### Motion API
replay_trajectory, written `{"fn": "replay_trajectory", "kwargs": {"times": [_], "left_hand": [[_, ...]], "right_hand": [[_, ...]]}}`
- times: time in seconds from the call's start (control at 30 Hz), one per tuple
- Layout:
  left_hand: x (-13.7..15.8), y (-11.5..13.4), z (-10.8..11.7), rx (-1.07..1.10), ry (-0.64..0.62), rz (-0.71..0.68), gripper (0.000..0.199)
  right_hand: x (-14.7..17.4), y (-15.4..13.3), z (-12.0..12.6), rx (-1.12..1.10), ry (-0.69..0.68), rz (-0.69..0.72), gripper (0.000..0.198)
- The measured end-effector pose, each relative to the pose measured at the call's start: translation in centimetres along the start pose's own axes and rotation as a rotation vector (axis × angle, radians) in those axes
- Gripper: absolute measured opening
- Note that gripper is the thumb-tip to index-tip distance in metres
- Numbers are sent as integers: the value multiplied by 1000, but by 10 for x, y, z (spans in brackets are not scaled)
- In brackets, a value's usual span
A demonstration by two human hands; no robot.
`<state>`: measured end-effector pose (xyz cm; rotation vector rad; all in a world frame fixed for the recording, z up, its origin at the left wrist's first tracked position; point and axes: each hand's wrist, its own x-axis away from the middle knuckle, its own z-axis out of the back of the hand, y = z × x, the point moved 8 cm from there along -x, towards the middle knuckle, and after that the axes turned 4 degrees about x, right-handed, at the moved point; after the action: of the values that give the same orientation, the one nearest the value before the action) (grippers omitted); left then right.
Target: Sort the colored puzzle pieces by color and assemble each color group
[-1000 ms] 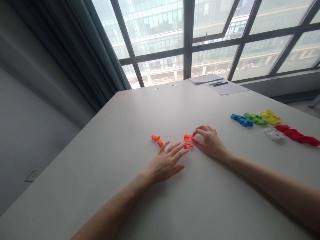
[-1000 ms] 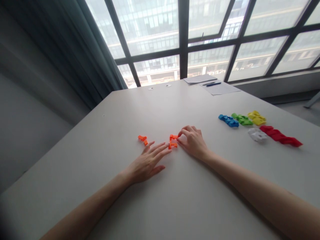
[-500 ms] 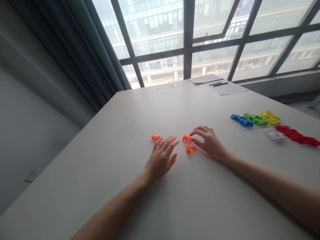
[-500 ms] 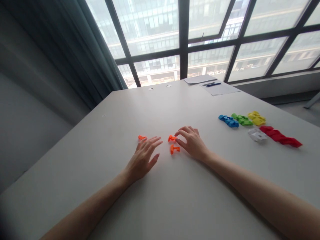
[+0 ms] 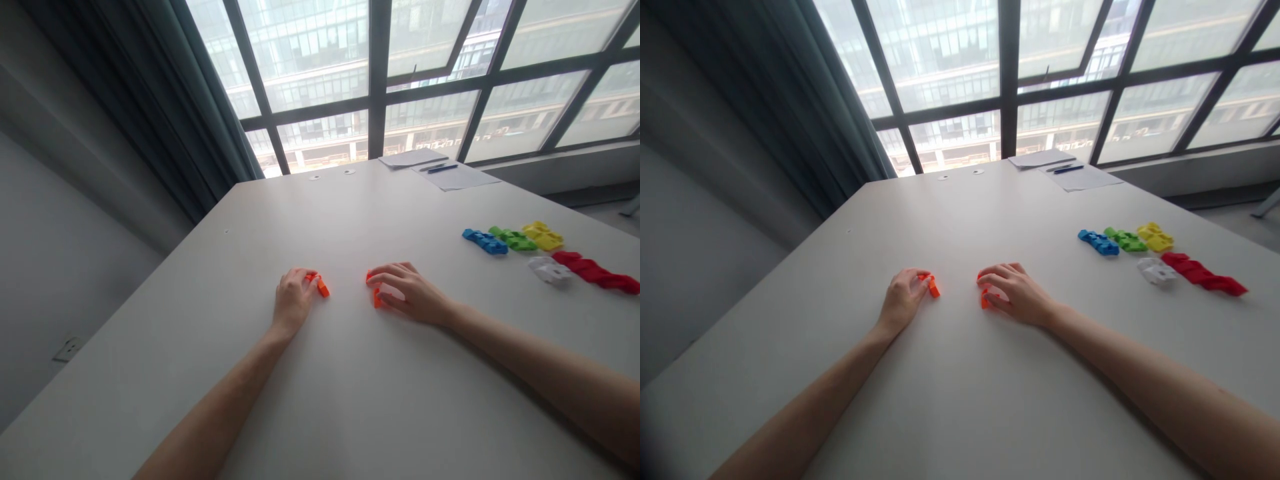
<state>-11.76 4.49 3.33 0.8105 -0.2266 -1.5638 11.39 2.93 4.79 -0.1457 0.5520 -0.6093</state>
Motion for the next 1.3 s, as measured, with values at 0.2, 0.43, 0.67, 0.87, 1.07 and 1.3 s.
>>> {"fn": "replay_trajectory", "kwargs": {"times": [0.2,0.43,0.67,0.87,1.07,1.3], "left_hand": [[1,2,3,94,33,-41,12],[10,27,12,197,150,-250,16],[38,75,5,202,41,-520,30],[42,79,0,236,-29,-544,36],[44,81,-3,276,-63,-565,37],[46,84,-4,295,-79,-583,44]], "right_hand": [[1,8,2,3,49,-87,24],[5,32,3,-78,158,-268,16],[1,20,1,-79,84,-185,23],[1,11,5,-36,87,-123,24],[0,-16,15,-16,184,26,12],[0,-34,8,75,162,128,13]]}}
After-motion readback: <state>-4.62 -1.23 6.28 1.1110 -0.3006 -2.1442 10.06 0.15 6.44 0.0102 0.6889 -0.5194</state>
